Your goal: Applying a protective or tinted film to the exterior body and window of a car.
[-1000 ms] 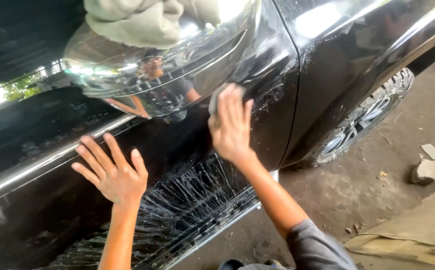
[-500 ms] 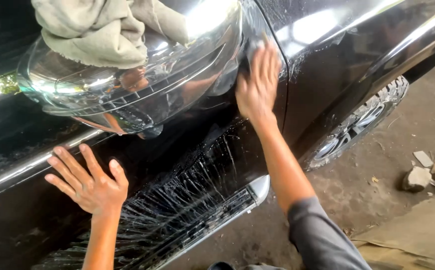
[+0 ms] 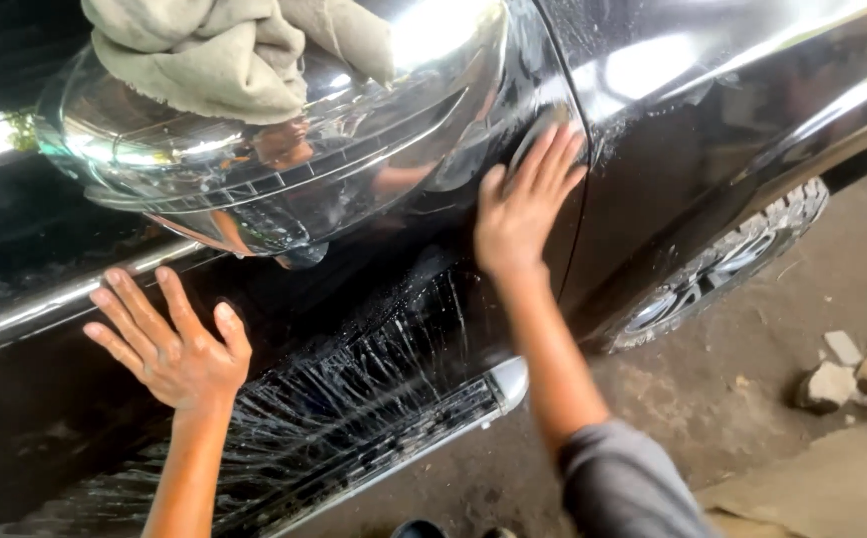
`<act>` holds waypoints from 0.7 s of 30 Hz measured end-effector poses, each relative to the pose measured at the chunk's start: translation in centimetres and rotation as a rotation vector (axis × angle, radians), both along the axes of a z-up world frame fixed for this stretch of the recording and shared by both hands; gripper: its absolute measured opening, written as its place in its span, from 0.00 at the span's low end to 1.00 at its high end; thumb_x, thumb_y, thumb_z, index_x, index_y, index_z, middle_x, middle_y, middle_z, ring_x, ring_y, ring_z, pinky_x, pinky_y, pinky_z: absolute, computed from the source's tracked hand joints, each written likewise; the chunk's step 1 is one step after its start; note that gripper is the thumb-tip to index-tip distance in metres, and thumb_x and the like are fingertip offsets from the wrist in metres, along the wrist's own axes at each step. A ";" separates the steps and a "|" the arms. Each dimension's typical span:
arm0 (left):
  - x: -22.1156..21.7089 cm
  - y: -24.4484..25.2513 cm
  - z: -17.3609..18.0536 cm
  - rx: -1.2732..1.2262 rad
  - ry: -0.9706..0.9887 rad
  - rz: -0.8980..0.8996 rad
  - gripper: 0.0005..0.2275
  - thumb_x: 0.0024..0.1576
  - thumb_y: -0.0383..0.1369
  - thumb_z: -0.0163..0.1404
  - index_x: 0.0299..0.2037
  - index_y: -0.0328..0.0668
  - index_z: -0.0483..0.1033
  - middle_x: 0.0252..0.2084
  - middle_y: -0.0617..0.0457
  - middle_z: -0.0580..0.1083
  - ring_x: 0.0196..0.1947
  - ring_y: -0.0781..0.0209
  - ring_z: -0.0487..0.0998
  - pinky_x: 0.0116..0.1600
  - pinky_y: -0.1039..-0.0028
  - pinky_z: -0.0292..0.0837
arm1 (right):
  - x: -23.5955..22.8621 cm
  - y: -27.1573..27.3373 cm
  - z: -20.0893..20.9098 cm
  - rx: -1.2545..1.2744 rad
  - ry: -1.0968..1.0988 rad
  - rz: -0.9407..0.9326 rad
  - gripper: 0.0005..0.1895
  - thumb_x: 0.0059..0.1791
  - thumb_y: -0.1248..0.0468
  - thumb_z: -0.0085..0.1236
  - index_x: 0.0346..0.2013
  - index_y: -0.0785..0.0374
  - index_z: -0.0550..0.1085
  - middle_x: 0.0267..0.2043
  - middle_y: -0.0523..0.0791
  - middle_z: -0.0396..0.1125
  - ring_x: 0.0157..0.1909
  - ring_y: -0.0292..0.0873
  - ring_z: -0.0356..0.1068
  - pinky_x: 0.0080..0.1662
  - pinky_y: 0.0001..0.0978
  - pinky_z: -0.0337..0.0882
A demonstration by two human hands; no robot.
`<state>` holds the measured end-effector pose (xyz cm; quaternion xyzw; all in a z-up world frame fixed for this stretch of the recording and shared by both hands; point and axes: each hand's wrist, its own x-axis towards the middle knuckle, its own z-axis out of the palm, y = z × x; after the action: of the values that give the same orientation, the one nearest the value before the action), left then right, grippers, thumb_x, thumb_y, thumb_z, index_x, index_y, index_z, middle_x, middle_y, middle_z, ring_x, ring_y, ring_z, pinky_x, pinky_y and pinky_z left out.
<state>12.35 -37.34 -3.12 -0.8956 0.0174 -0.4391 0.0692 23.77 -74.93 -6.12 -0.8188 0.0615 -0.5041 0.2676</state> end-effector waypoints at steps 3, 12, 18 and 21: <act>-0.4 0.1 -0.3 0.003 0.016 0.000 0.28 0.74 0.45 0.33 0.80 0.39 0.46 0.79 0.26 0.47 0.79 0.24 0.44 0.78 0.35 0.33 | -3.8 6.8 -3.3 -0.058 0.195 0.033 0.48 0.52 0.54 0.47 0.74 0.82 0.38 0.79 0.71 0.32 0.81 0.73 0.28 0.78 0.67 0.32; 0.3 1.0 -0.5 0.011 -0.032 -0.049 0.27 0.74 0.45 0.32 0.79 0.38 0.45 0.79 0.25 0.47 0.79 0.24 0.43 0.77 0.33 0.33 | -0.4 3.6 -3.1 0.119 -0.023 -0.008 0.37 0.65 0.59 0.40 0.79 0.72 0.35 0.82 0.66 0.24 0.84 0.67 0.24 0.76 0.64 0.29; -0.3 1.9 -0.4 0.042 0.036 -0.080 0.28 0.75 0.46 0.33 0.79 0.37 0.45 0.78 0.24 0.47 0.78 0.24 0.44 0.76 0.33 0.33 | -2.8 8.5 -5.1 -0.112 -0.031 0.038 0.42 0.58 0.58 0.42 0.78 0.66 0.32 0.80 0.60 0.23 0.82 0.62 0.23 0.74 0.67 0.28; -0.3 1.7 -0.2 0.047 0.035 -0.071 0.28 0.74 0.45 0.33 0.79 0.36 0.44 0.77 0.23 0.47 0.77 0.22 0.43 0.74 0.32 0.33 | 1.3 0.1 -1.3 0.327 0.009 0.007 0.36 0.66 0.60 0.39 0.82 0.66 0.34 0.87 0.60 0.25 0.88 0.60 0.27 0.78 0.70 0.27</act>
<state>12.05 -35.61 -3.34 -0.9000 0.0608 -0.4252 0.0743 25.09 -74.86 -7.40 -0.7667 0.1411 -0.4828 0.3989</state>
